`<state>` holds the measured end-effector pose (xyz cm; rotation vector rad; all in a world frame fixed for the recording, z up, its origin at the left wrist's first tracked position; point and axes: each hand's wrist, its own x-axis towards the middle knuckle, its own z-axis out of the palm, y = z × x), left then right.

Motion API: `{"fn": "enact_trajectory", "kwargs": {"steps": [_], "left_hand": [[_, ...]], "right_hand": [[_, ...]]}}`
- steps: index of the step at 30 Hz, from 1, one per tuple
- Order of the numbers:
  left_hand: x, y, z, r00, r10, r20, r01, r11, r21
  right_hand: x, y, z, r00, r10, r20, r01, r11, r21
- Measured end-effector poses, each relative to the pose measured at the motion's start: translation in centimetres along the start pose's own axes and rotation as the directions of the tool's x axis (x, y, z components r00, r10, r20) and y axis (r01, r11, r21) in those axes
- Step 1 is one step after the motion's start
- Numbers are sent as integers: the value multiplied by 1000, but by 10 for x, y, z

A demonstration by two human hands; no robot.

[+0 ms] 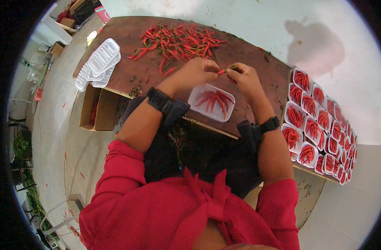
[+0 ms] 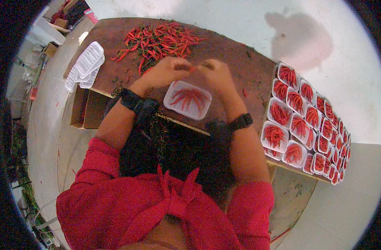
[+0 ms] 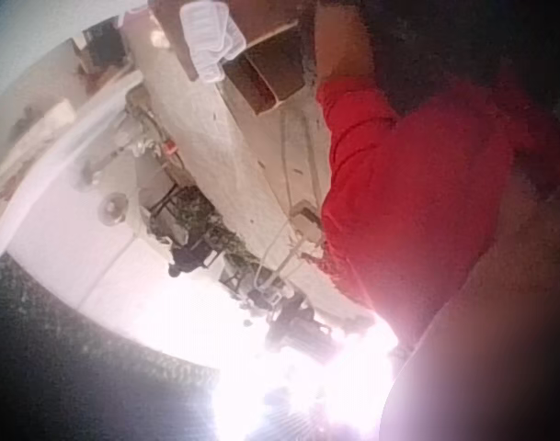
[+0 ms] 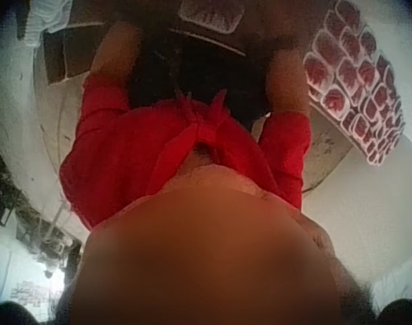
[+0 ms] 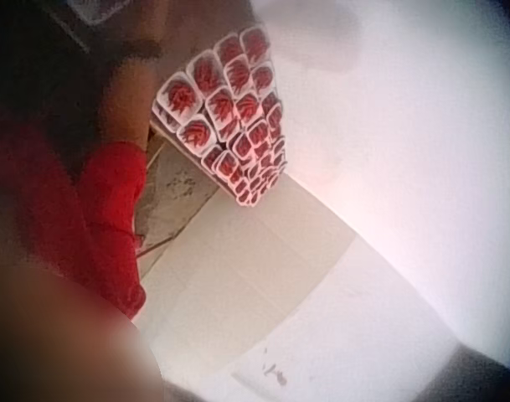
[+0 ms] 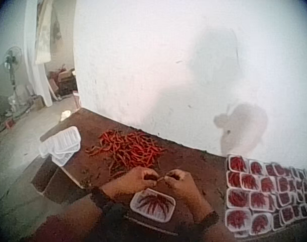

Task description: The person picks red chili peppers from a pile on a wooden table, removes the stems by hand, and places the peppers into small white plastic trays. The person continues filling one tray at a time and sets completed trays aside on the table.

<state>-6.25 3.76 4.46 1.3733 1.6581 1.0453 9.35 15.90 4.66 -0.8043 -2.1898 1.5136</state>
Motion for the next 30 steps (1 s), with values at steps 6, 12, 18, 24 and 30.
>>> {"fn": "enact_trajectory", "kwargs": {"steps": [6,12,18,24,30], "left_hand": [[-3,1,-5,990,139,0,-138,987,87],[-2,-4,-12,988,151,-9,-144,957,252],[0,-19,-9,975,222,28,-204,830,520],[0,-26,3,984,139,116,-181,762,622],[1,-28,10,991,99,93,-136,726,675]], "right_hand": [[-1,0,-5,989,111,97,-121,987,104],[1,1,-13,980,74,184,-141,912,385],[0,4,-26,1000,-1,-16,-8,848,-529],[1,21,-17,990,-19,143,112,722,-683],[-5,14,-2,979,78,188,87,675,-733]]}}
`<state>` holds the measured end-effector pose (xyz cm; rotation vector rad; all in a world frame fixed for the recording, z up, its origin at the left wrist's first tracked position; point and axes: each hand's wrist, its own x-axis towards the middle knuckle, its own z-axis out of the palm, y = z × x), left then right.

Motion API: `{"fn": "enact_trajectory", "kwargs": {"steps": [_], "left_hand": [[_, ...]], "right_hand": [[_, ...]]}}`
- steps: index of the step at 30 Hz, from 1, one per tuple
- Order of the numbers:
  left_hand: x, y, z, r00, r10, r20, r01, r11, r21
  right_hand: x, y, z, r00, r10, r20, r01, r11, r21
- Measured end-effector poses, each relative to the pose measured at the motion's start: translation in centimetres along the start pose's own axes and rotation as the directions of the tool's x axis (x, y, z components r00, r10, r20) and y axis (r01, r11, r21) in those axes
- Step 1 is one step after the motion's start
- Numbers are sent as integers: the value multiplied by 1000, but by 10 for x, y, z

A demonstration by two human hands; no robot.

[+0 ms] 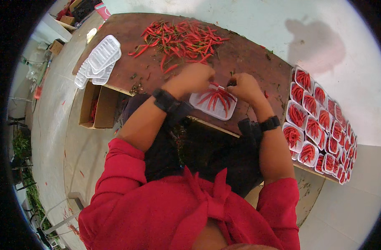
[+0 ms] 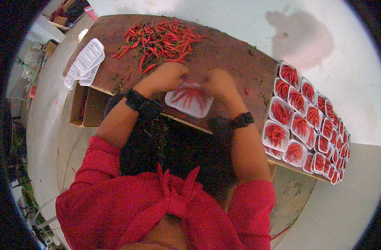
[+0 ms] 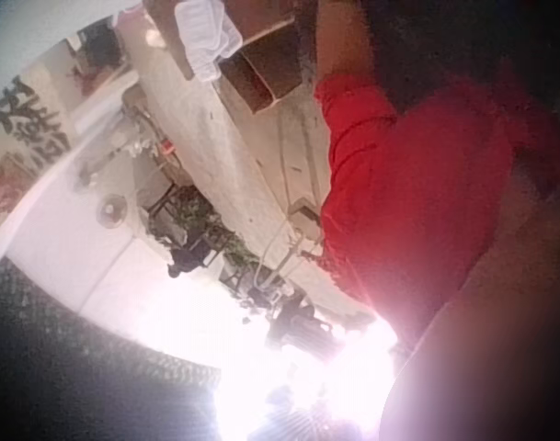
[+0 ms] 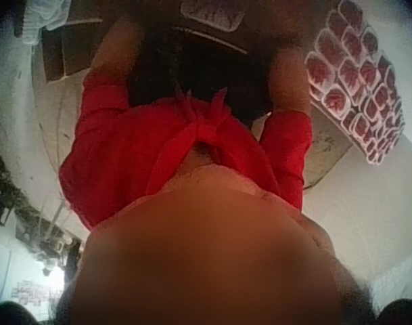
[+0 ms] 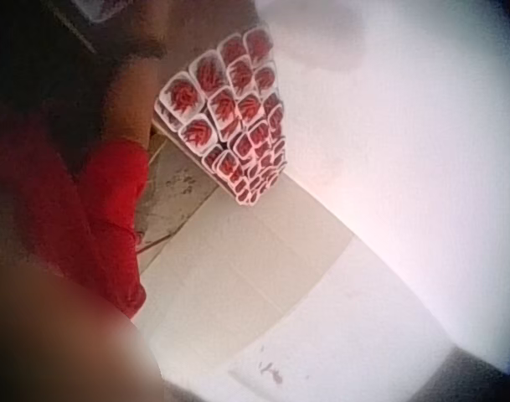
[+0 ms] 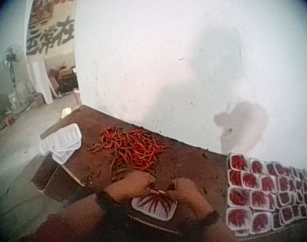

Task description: The person picks red chili peppers from a pile on a wooden table, removes the stems by hand, and places the peppers into small white plastic trays. The person continues filling one tray at a time and sets completed trays aside on the table.

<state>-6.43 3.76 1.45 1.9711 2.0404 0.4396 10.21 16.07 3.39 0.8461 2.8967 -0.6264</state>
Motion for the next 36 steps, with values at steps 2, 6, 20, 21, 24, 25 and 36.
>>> {"fn": "enact_trajectory", "kwargs": {"steps": [2,6,20,21,24,25,36], "left_hand": [[0,2,2,1000,-16,-8,16,1000,13],[-1,3,5,1000,-1,-19,2,1000,13],[1,4,8,1000,16,-22,-16,1000,26],[1,4,7,1000,19,-22,-18,999,33],[1,6,5,1000,8,-9,-7,999,46],[1,6,5,1000,1,-3,-1,999,49],[1,9,6,999,-32,13,30,996,86]], "right_hand": [[-2,-7,-2,1000,5,0,-5,1000,12],[-4,-15,-4,999,35,21,-35,999,-31],[-9,-22,-2,999,-5,-44,3,999,-49],[-9,-23,-2,999,6,-32,-8,998,-58],[-8,-24,-3,1000,19,-4,-20,997,-79],[-8,-23,-3,1000,19,3,-19,996,-82],[-5,-20,2,1000,5,25,-3,996,-84]]}}
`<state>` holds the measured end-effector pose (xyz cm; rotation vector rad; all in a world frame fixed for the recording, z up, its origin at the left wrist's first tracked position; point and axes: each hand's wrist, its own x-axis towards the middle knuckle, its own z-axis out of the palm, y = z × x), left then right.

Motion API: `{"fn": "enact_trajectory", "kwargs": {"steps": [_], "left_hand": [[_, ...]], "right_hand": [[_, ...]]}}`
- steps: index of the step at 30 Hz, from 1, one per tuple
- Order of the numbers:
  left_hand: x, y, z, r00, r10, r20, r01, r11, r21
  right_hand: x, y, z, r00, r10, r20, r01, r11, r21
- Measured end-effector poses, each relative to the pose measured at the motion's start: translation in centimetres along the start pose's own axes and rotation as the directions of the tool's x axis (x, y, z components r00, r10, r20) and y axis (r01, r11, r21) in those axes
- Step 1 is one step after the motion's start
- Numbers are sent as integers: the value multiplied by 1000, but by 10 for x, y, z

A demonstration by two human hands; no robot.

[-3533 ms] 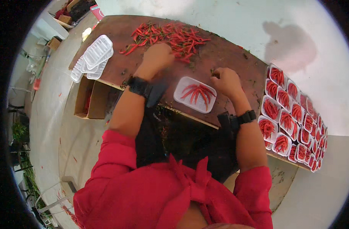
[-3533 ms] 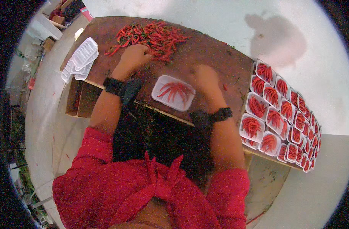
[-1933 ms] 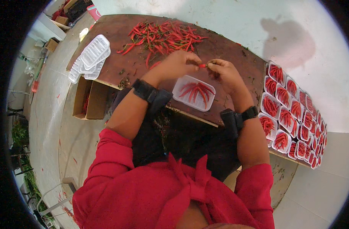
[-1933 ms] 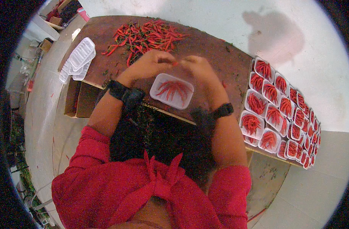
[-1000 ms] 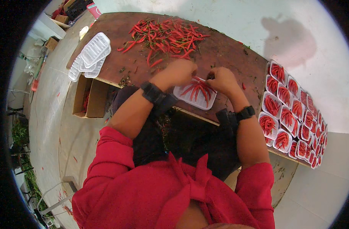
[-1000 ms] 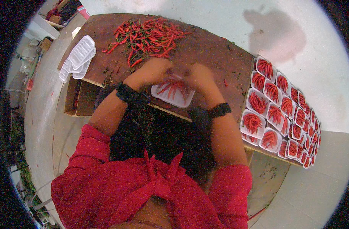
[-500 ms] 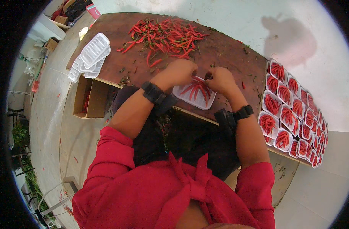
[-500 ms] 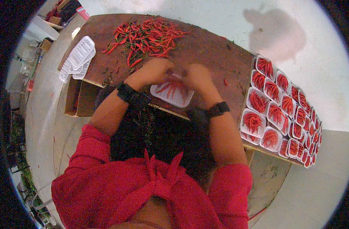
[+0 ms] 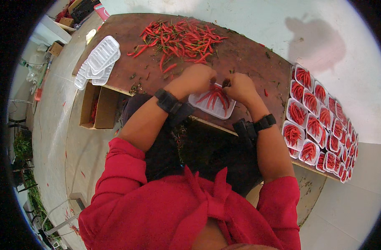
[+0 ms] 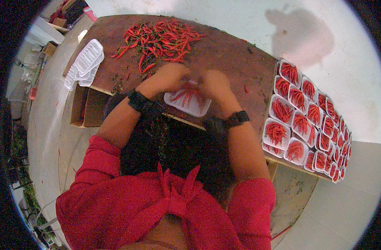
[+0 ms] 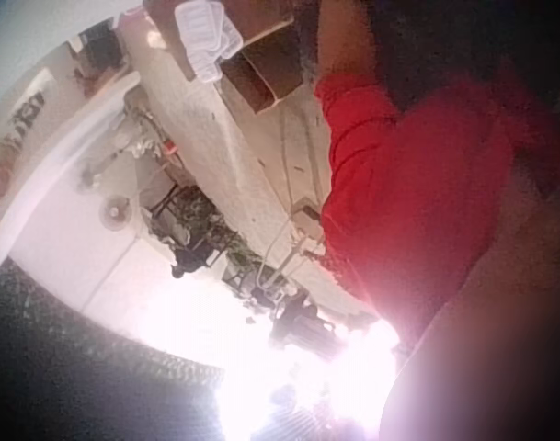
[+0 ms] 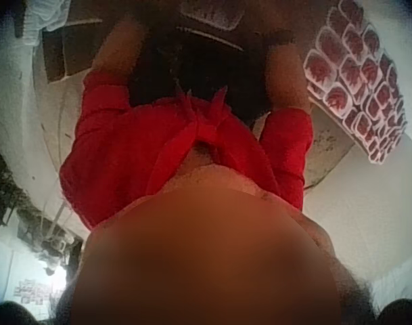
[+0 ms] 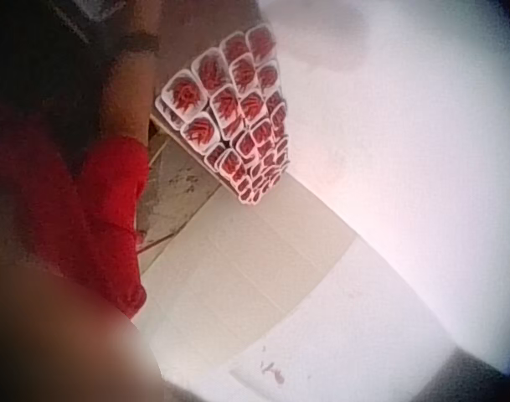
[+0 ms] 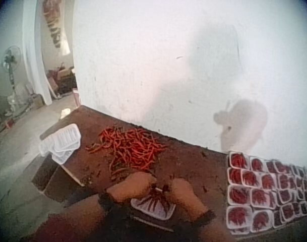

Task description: The person picks red chili peppers from a pile on a wooden table, removes the stems by hand, and places the peppers into small white plastic trays. The person continues filling one tray at a time and sets completed trays aside on the table.

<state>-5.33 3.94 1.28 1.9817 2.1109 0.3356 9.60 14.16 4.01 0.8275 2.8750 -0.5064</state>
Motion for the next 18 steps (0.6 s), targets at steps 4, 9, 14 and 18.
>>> {"fn": "enact_trajectory", "kwargs": {"steps": [4,9,14,18], "left_hand": [[2,-4,6,995,89,-52,-91,996,-27],[2,-3,9,994,87,-66,-87,996,1],[2,0,7,995,81,-62,-81,997,7],[3,0,9,996,72,-54,-71,997,21]], "right_hand": [[-1,-2,0,1000,2,-14,-2,1000,7],[-1,-3,-1,1000,8,-6,-7,1000,14],[0,-2,2,1000,3,-28,-3,1000,-3],[0,-2,4,999,11,-46,-10,1000,11]]}}
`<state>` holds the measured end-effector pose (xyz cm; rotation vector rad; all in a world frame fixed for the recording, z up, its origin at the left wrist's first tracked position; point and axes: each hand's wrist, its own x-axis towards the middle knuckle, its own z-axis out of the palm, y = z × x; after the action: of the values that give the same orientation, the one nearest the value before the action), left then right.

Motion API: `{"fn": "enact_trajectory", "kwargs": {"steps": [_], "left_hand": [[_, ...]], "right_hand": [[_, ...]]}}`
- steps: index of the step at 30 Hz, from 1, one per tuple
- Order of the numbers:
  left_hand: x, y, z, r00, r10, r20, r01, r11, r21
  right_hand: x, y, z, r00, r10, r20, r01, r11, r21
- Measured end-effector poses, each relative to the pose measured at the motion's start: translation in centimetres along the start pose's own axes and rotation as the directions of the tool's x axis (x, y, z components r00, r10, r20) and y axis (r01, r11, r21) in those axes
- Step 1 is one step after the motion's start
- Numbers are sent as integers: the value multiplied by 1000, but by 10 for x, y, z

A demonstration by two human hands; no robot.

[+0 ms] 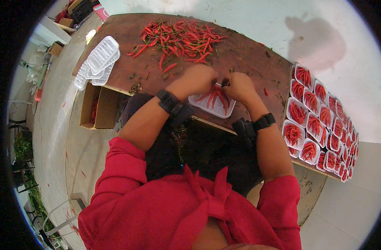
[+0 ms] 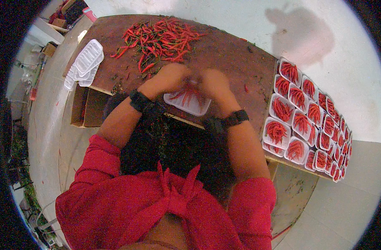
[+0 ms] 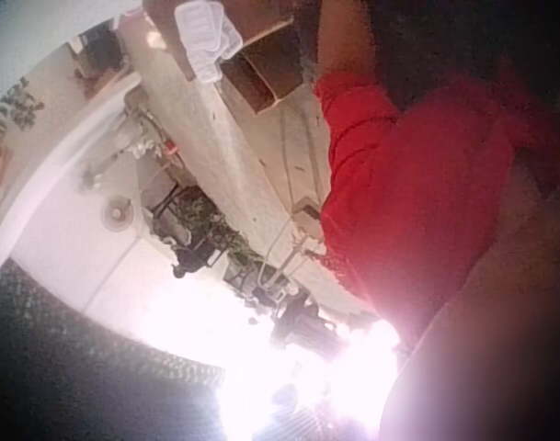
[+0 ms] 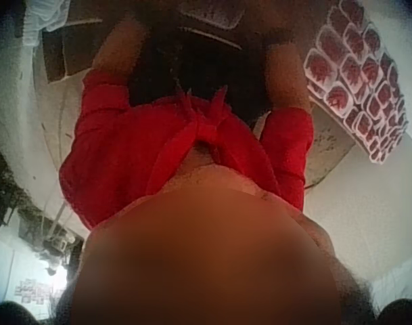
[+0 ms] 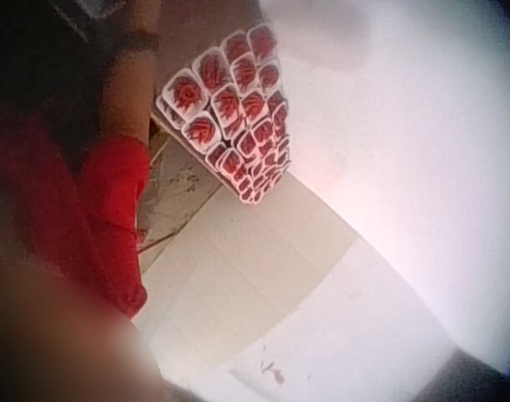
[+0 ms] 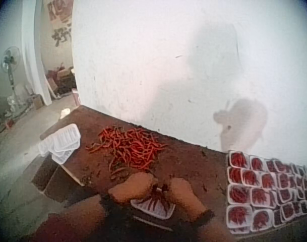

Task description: The person picks red chili peppers from a pile on a wooden table, removes the stems by hand, and places the peppers into small white plastic trays. The person continues filling one tray at a time and sets completed trays aside on the table.

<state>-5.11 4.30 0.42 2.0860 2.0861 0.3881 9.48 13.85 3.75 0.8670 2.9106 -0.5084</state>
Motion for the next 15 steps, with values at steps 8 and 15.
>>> {"fn": "enact_trajectory", "kwargs": {"steps": [8,15], "left_hand": [[1,3,-3,999,-22,37,22,1000,-6],[0,5,-6,999,-15,41,15,1000,-2]], "right_hand": [[-3,-4,-5,999,25,21,-25,999,22],[-3,-3,-4,1000,-13,6,13,1000,27]]}}
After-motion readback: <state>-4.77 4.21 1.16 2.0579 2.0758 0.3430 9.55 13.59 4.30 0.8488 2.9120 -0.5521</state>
